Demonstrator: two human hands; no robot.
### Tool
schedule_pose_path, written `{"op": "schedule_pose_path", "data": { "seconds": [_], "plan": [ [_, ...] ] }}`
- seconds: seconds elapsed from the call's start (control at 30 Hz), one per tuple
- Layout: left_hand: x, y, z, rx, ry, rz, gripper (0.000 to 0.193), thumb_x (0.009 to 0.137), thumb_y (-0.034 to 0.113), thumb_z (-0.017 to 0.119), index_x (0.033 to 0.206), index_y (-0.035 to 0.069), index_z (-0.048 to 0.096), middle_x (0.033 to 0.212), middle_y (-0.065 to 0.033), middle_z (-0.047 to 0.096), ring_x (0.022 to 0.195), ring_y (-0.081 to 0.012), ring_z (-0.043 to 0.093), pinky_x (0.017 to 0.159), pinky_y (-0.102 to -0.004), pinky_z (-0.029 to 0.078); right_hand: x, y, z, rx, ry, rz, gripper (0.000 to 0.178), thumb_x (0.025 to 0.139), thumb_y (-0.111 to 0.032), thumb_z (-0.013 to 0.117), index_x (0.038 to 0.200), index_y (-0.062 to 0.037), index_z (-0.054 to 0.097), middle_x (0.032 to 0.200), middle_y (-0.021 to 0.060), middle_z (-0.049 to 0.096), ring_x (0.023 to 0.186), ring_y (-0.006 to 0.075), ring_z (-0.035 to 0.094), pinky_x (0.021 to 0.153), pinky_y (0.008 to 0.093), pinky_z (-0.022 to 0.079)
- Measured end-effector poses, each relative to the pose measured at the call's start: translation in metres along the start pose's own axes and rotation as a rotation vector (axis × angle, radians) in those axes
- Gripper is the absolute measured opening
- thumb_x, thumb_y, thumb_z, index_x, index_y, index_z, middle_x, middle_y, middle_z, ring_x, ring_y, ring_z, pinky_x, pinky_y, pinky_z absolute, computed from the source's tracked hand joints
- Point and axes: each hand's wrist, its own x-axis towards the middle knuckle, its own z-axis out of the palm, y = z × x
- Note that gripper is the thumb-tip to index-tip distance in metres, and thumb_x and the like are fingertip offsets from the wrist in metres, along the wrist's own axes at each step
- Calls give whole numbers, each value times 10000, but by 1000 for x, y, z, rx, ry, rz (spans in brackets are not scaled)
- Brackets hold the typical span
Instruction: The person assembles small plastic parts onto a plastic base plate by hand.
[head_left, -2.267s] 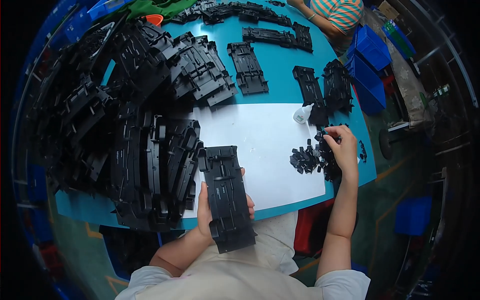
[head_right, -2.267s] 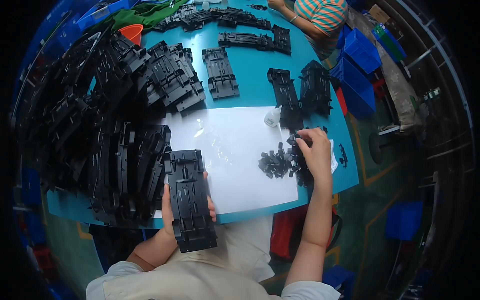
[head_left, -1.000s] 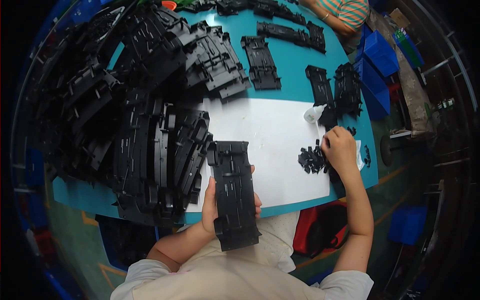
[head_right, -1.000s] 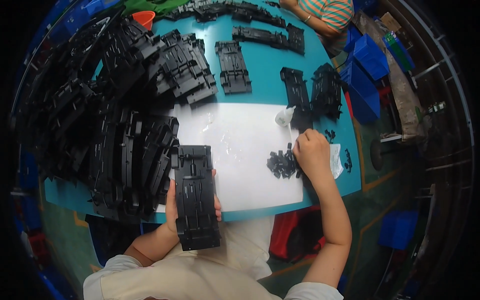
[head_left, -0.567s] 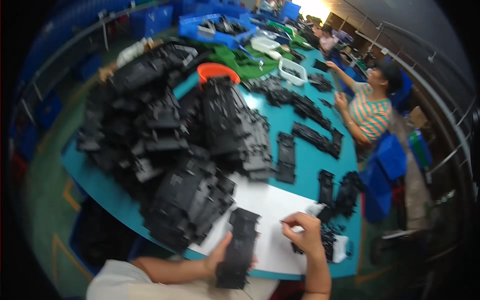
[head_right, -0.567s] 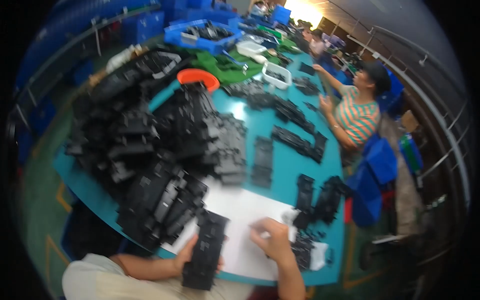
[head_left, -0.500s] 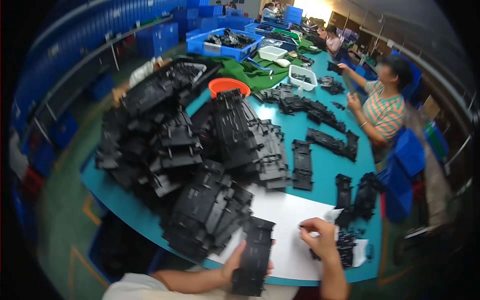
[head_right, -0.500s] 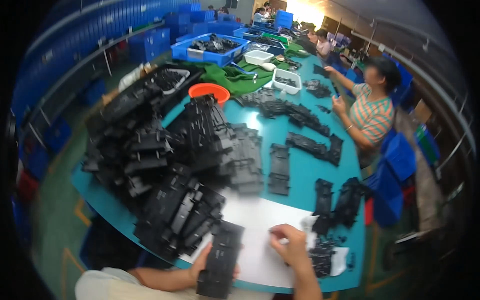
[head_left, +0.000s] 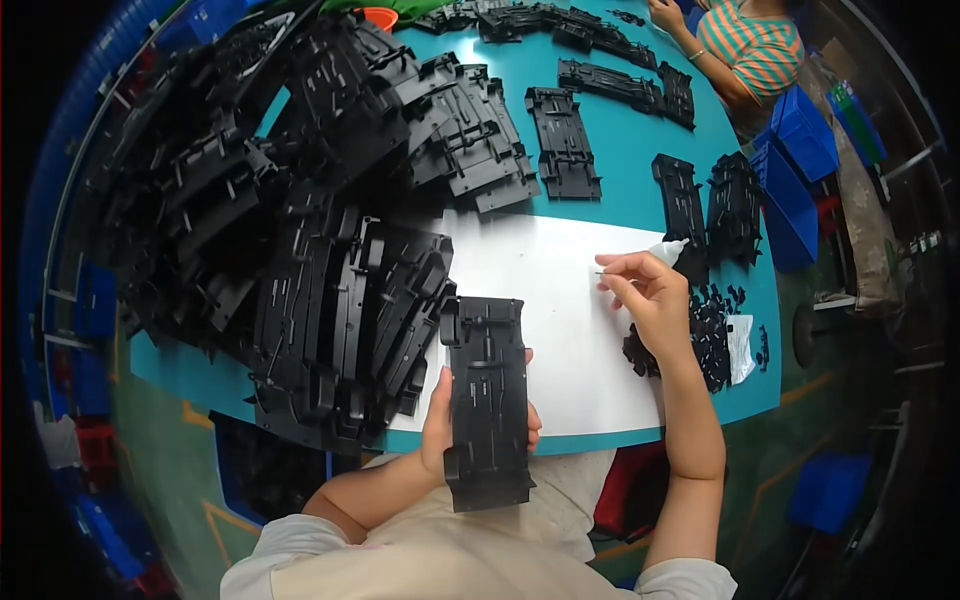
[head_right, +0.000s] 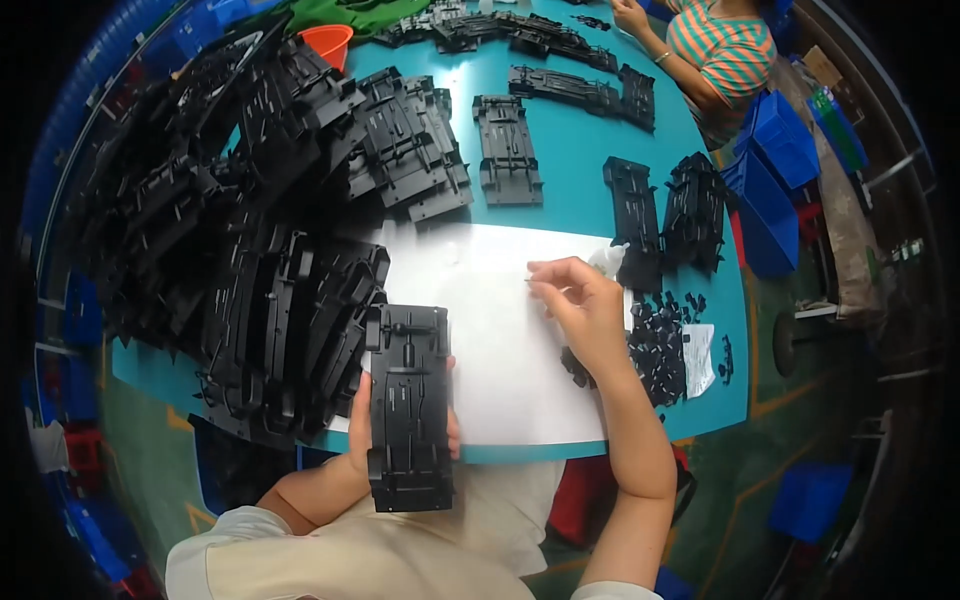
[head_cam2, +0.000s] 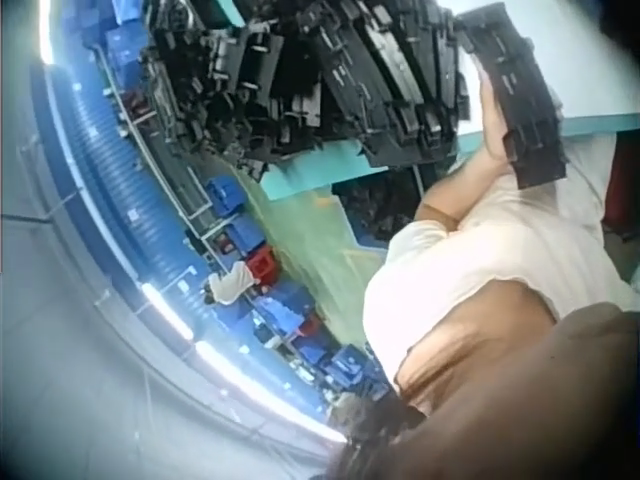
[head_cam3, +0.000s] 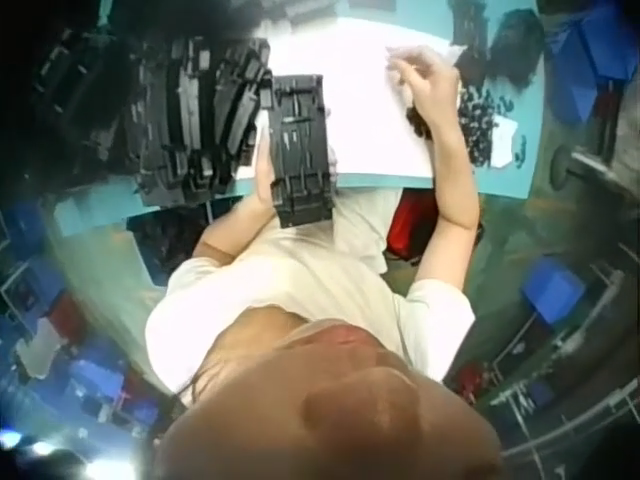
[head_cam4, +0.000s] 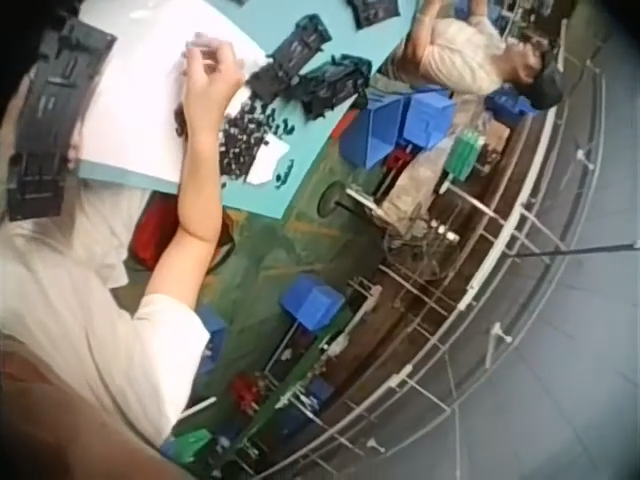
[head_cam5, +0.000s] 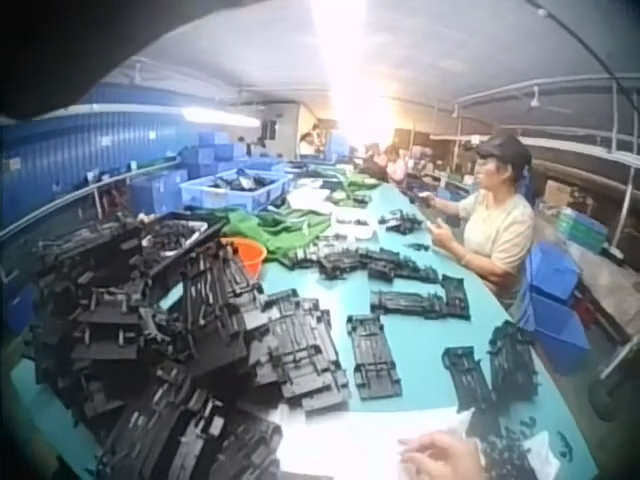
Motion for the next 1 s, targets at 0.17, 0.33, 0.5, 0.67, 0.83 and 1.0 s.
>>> {"op": "schedule_pose_path", "data": {
  "seconds": [0.17, 0.33, 0.5, 0.67, 0.83, 1.0],
  "plan": [
    [-7, -3, -1, -77, -25, -48, 871, 890, 721, 194, 1491, 93, 141, 1047, -201, 594, 933, -249, 620, 870, -372, 499, -6, 8, 5, -203, -78, -74, 68, 793, 7, 675, 860, 1, 668, 878, 42, 655, 733, 76, 594, 625, 198, 470],
    [-10, 0, 3, -17, -32, -63, 859, 892, 722, 165, 1491, 106, 152, 1039, -180, 598, 919, -225, 621, 846, -359, 498, -7, -11, 20, -345, -156, -66, 104, 774, -16, 674, 878, -8, 683, 825, 60, 662, 665, 112, 579, 631, 231, 465],
    [-9, 3, 5, -52, -34, -53, 838, 904, 706, 154, 1492, 108, 152, 1028, -168, 602, 911, -216, 622, 841, -348, 499, 0, -19, 35, -485, -209, -138, 109, 772, 8, 663, 879, 0, 679, 805, 82, 654, 642, 142, 579, 610, 241, 464],
    [-10, 1, 0, -64, -44, -58, 830, 909, 699, 147, 1494, 111, 143, 1032, -154, 602, 915, -203, 618, 840, -336, 501, -2, -10, 47, -593, -106, -377, 115, 751, 69, 639, 851, 13, 646, 784, 119, 602, 704, 242, 586, 582, 294, 474],
    [-10, 1, 0, -52, -52, -75, 821, 910, 696, 145, 1497, 122, 134, 1047, -144, 594, 913, -194, 616, 845, -331, 501, -2, -10, 45, -638, -111, -458, 130, 758, 74, 643, 861, -4, 659, 800, 80, 601, 666, 168, 546, 571, 267, 432],
    [-9, 1, 3, -59, -34, -90, 829, 907, 700, 144, 1498, 118, 130, 1041, -143, 594, 908, -191, 616, 845, -331, 500, -1, -7, 45, -670, -141, -500, 136, 747, 80, 650, 858, 1, 646, 804, 91, 595, 719, 211, 563, 593, 288, 445]
  ]
}}
